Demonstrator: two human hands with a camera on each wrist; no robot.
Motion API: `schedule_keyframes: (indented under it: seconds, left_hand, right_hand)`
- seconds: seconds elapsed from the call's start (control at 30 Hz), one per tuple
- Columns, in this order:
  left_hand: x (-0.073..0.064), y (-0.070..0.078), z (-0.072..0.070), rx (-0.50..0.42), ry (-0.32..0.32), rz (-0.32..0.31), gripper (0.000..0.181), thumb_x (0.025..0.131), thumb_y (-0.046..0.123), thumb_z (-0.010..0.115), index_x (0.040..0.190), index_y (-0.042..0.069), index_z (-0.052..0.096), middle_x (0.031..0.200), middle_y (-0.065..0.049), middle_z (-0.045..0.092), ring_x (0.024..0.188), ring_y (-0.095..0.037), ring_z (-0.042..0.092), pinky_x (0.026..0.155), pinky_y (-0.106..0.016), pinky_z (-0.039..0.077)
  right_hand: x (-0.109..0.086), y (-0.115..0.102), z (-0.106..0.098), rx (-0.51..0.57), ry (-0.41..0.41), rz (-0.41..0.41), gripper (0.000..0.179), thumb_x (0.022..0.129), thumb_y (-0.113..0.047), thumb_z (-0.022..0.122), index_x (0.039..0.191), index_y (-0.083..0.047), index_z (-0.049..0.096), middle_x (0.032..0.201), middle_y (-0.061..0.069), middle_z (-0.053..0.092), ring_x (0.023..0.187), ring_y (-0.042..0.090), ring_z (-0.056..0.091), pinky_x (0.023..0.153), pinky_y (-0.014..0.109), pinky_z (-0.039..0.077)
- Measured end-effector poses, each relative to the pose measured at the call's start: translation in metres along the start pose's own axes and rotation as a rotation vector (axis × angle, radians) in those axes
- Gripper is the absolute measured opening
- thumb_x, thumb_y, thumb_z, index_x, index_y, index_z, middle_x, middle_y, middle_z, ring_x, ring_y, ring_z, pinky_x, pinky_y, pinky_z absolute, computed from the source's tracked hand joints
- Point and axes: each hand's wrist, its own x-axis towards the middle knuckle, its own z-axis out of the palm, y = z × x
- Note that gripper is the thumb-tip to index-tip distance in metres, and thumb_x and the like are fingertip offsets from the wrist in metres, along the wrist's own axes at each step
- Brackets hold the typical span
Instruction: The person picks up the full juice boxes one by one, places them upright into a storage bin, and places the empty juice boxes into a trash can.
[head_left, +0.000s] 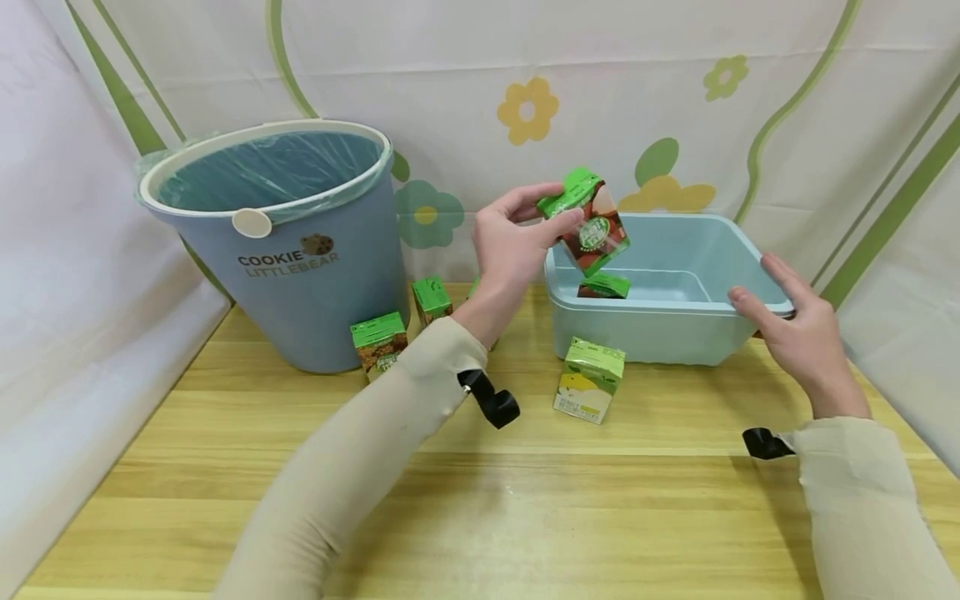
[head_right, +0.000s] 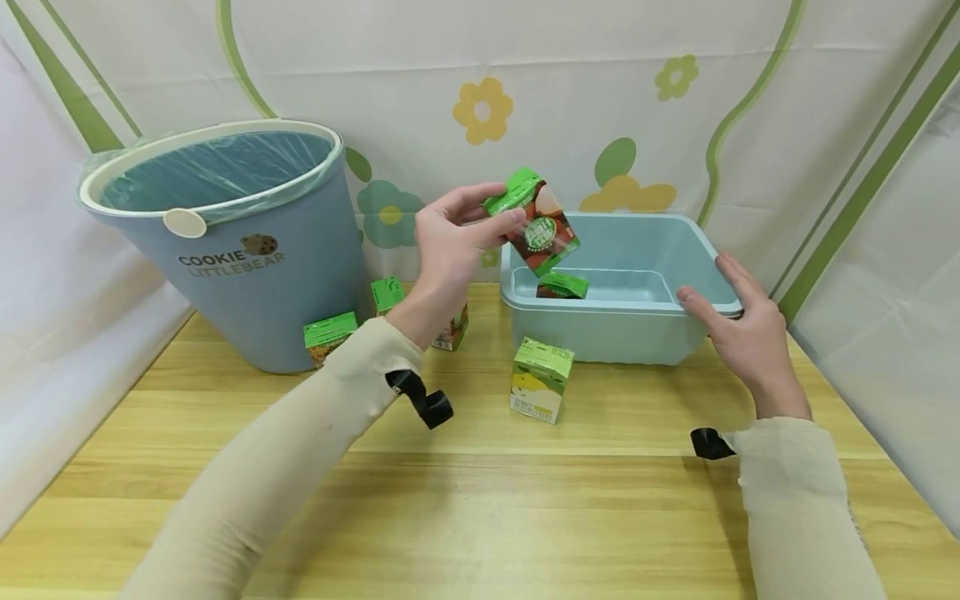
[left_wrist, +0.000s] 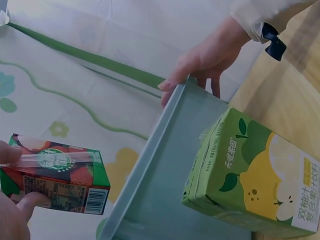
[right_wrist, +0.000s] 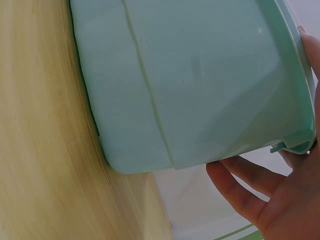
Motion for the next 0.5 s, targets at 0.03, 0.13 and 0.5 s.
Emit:
schedule_keyframes:
  seconds: [0.03, 0.13, 0.5]
  left_hand:
    - [0.001, -0.001, 0.003, 0.002, 0.000, -0.010, 0.028, 0.085, 0.017, 0.092, 0.111, 0.022, 0.083, 0.105, 0.001, 0.076, 0.101, -0.014, 0.071, 0.079, -0.027, 0.065]
    - [0.005, -0.006, 0.011, 0.017, 0.003, -0.031, 0.028, 0.085, 0.017, 0.091, 0.111, 0.023, 0.083, 0.105, 0.004, 0.076, 0.100, -0.012, 0.071, 0.081, -0.030, 0.065]
    - [0.017, -0.026, 0.033, 0.045, 0.004, 0.007, 0.027, 0.087, 0.022, 0.090, 0.112, 0.025, 0.081, 0.107, 0.010, 0.074, 0.102, -0.006, 0.066, 0.075, -0.020, 0.061]
  right_hand:
    - [0.000, 0.000, 0.000, -0.002, 0.002, -0.002, 0.076, 0.105, -0.050, 0.061, 0.169, -0.040, 0.021, 0.174, -0.028, 0.012, 0.154, 0.016, 0.037, 0.072, 0.000, 0.046]
    - [0.001, 0.000, 0.000, -0.004, 0.002, -0.004, 0.076, 0.105, -0.050, 0.061, 0.169, -0.040, 0.021, 0.174, -0.028, 0.013, 0.154, 0.016, 0.037, 0.072, 0.000, 0.047]
    - [0.000, -0.001, 0.000, -0.003, 0.004, 0.000, 0.076, 0.105, -0.051, 0.061, 0.169, -0.041, 0.021, 0.174, -0.029, 0.012, 0.148, 0.012, 0.043, 0.071, 0.001, 0.048]
